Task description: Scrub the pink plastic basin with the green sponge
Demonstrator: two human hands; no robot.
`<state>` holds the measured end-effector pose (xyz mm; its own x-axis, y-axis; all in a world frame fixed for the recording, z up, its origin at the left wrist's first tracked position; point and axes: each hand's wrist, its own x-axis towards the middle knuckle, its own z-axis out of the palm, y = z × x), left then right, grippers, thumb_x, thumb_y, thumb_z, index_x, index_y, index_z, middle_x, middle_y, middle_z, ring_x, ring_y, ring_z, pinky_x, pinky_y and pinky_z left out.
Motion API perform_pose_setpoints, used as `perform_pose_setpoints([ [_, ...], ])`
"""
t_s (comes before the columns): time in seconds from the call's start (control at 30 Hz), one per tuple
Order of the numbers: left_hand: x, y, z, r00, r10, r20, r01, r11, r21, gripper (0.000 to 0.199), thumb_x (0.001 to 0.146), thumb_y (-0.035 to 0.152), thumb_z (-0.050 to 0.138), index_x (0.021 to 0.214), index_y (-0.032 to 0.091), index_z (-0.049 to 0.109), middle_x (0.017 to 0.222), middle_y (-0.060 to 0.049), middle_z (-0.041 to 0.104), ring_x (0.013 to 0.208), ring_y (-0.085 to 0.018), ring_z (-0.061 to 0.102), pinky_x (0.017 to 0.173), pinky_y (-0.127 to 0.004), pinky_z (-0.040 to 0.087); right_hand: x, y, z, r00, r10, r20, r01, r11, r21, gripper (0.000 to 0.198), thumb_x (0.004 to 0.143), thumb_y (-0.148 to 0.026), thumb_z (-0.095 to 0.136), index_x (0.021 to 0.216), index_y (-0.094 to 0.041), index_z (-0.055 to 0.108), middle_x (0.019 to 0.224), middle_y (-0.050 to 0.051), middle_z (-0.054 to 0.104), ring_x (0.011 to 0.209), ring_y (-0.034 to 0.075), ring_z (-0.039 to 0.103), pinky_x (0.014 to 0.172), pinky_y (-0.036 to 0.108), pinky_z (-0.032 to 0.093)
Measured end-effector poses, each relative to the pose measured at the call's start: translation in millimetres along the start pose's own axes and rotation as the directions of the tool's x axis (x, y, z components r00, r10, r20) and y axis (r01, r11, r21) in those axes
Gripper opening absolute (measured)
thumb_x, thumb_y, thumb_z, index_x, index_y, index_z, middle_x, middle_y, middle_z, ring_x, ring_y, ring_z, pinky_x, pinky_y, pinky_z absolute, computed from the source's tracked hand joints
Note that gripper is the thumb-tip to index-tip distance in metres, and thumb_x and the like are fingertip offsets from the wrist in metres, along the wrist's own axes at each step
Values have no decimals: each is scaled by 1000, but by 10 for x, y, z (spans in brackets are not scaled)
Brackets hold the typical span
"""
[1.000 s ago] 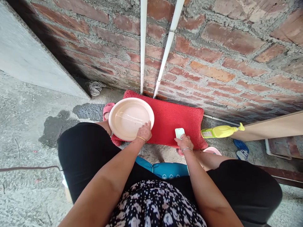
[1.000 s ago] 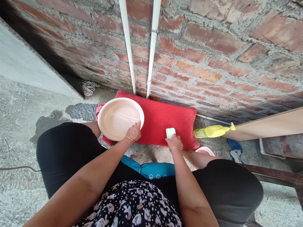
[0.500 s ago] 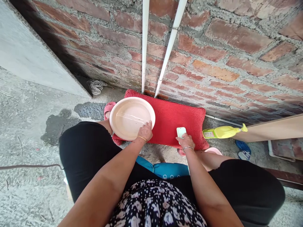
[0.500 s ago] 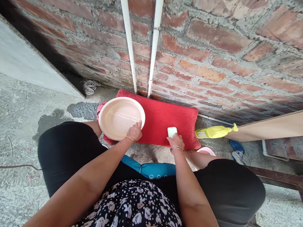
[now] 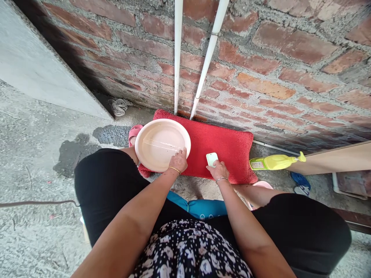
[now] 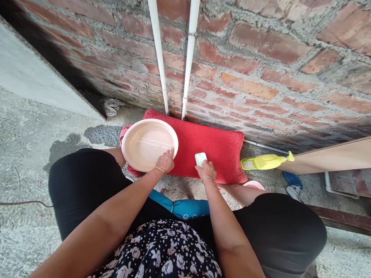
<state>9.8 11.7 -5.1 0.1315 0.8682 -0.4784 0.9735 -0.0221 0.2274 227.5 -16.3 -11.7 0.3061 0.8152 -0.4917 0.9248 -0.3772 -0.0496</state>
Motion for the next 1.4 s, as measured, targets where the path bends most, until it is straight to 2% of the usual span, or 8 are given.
perform_pose_setpoints([
  [0.2, 9, -6, 28, 1000, 1, -18, -1, 1000, 8, 67, 81, 17, 36, 143, 19, 13, 125, -14, 44, 107, -23, 49, 84, -33, 41, 14, 529, -106, 976, 216, 21, -216, 975, 41, 46, 73, -63, 51, 100, -25, 56, 101, 6, 49, 87, 21, 56, 72, 35, 44],
  [0.3, 9, -2, 31, 1000, 0, -12, 0, 1000, 6, 66, 81, 17, 36, 143, 18, 12, 125, -15, 44, 107, -23, 48, 84, -33, 41, 17, 618, -141, 967, 255, 17, -255, 965, 64, 47, 73, -64, 50, 98, -25, 57, 100, 7, 50, 84, 21, 57, 70, 36, 44],
  [0.6, 6, 10, 0, 1000, -9, 21, 9, 1000, -5, 66, 82, 19, 35, 143, 19, 10, 128, -16, 41, 110, -24, 47, 85, -35, 40, 61, -23, -56, 999, 33, -20, -32, 998, 45, 44, 73, -61, 53, 99, -26, 56, 100, 5, 50, 91, 21, 56, 75, 33, 43],
  [0.7, 1, 7, -3, 1000, -6, 11, 7, 1000, -6, 67, 81, 17, 36, 143, 20, 11, 126, -15, 43, 109, -24, 48, 85, -35, 41, 74, -1, -49, 999, 47, 3, -48, 998, 52, 44, 73, -61, 53, 99, -26, 56, 101, 5, 49, 91, 21, 56, 74, 33, 43],
  [0.9, -5, 7, -5, 1000, -10, -8, 10, 1000, -12, 66, 81, 16, 37, 143, 20, 14, 125, -15, 44, 108, -23, 49, 85, -33, 41, 67, 403, -164, 976, 216, 12, -216, 974, 75, 45, 73, -62, 52, 98, -24, 57, 100, 7, 50, 89, 22, 57, 73, 35, 44],
  [1.0, -13, 14, -20, 1000, -14, 4, 14, 1000, -3, 67, 81, 16, 36, 143, 19, 11, 126, -15, 44, 109, -23, 48, 85, -34, 41, 49, 466, -211, 969, 246, 7, -245, 965, 90, 45, 74, -63, 50, 97, -24, 57, 101, 7, 50, 88, 22, 57, 73, 36, 44],
  [1.2, -27, 30, -47, 1000, -25, 14, 25, 1000, -9, 70, 79, 16, 36, 144, 19, 9, 126, -14, 44, 110, -23, 47, 87, -34, 40, 144, 116, -199, 992, 122, -28, -119, 989, 87, 44, 72, -61, 54, 98, -26, 57, 101, 6, 50, 89, 21, 57, 75, 35, 44],
  [1.4, -18, 21, -29, 1000, -17, -14, 16, 999, -31, 66, 80, 16, 38, 142, 19, 16, 124, -14, 45, 107, -22, 49, 85, -33, 41, 300, -194, -190, 999, 43, -27, -42, 998, 53, 45, 72, -60, 56, 101, -26, 56, 103, 6, 50, 91, 21, 56, 76, 34, 43],
])
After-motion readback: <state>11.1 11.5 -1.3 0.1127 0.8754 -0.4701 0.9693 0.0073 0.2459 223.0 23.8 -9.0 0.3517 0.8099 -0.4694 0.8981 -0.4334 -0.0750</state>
